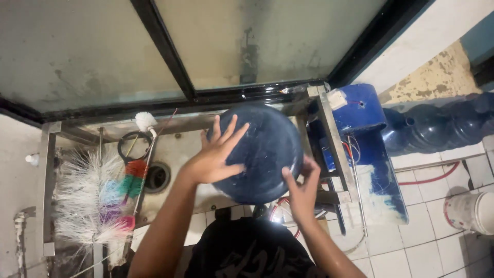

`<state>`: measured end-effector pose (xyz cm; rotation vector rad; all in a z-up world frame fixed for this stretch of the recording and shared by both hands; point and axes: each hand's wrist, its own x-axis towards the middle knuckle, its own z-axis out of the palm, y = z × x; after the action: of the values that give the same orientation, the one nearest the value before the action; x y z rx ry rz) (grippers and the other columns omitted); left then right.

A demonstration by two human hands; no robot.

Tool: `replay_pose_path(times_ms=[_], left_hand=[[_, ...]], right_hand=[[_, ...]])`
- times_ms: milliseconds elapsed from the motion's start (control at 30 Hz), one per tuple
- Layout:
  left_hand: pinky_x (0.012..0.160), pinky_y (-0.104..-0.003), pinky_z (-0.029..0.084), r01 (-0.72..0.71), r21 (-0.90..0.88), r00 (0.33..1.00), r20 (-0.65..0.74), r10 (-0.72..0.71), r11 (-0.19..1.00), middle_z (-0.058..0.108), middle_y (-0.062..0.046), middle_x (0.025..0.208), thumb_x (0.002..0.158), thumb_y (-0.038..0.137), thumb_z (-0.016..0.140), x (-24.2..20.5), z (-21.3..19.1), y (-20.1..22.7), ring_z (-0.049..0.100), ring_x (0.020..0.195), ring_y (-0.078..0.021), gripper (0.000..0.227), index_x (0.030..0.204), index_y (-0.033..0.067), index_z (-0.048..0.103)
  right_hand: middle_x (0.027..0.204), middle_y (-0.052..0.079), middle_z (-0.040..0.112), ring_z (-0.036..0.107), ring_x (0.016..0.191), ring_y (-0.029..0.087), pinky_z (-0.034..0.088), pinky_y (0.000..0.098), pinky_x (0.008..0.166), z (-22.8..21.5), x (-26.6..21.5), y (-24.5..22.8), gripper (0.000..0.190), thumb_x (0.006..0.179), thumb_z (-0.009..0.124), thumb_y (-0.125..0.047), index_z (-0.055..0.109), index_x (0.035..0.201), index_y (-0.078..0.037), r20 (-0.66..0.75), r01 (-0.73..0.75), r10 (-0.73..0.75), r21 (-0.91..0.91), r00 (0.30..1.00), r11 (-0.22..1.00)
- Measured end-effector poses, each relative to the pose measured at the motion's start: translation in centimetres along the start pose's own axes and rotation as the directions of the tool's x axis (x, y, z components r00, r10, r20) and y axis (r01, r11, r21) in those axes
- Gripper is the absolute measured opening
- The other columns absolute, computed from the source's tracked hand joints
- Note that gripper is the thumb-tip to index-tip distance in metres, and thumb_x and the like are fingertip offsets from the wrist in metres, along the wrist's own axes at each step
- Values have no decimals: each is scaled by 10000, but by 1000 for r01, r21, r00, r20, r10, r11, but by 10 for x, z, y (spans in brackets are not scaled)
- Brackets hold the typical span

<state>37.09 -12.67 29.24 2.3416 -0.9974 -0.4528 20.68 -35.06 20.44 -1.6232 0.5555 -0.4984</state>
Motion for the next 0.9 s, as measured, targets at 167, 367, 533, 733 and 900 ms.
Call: replay_pose_path(times_ms=[167,367,533,733,900], left_hand=[[1100,-814,30,142,320,962,-268,-55,937,117,-99,1700,873,737,568,27,38,24,11,1536,-485,936,1611,223,308],[1120,-780,54,184,350,965,-244,-100,919,152,-107,1686,863,738,554,33,29,13,47,1524,-471,927,1594,226,303],[1114,-783,59,179,336,962,-256,-94,925,167,-96,1684,860,735,564,32,26,15,50,1531,-462,917,1588,238,311],[1118,-787,79,175,327,953,-292,-77,929,185,-92,1692,863,722,583,32,27,13,69,1532,-470,900,1584,239,344],[1109,-798,93,161,322,949,-309,-58,933,214,-100,1684,850,714,608,27,29,10,99,1531,-475,896,1573,243,369]], right_hand=[[1164,152,609,613,1020,216,532,358,880,-12,-14,119,358,1090,595,-297,578,1233,31,-15,-79,80,92,997,993],[1037,211,703,681,990,361,533,474,880,7,2,239,498,909,671,-329,523,1258,-6,221,-86,434,-808,873,583],[1037,228,727,695,1005,392,523,487,918,10,3,259,352,1008,543,-370,617,1092,-35,132,-106,345,-798,929,593],[904,185,754,722,916,367,537,483,859,3,23,265,388,1011,514,-414,601,1055,-38,245,-169,481,-726,842,666],[937,256,729,716,937,402,546,477,874,-17,57,273,416,1017,591,-429,676,957,-26,26,-72,156,-807,987,586]])
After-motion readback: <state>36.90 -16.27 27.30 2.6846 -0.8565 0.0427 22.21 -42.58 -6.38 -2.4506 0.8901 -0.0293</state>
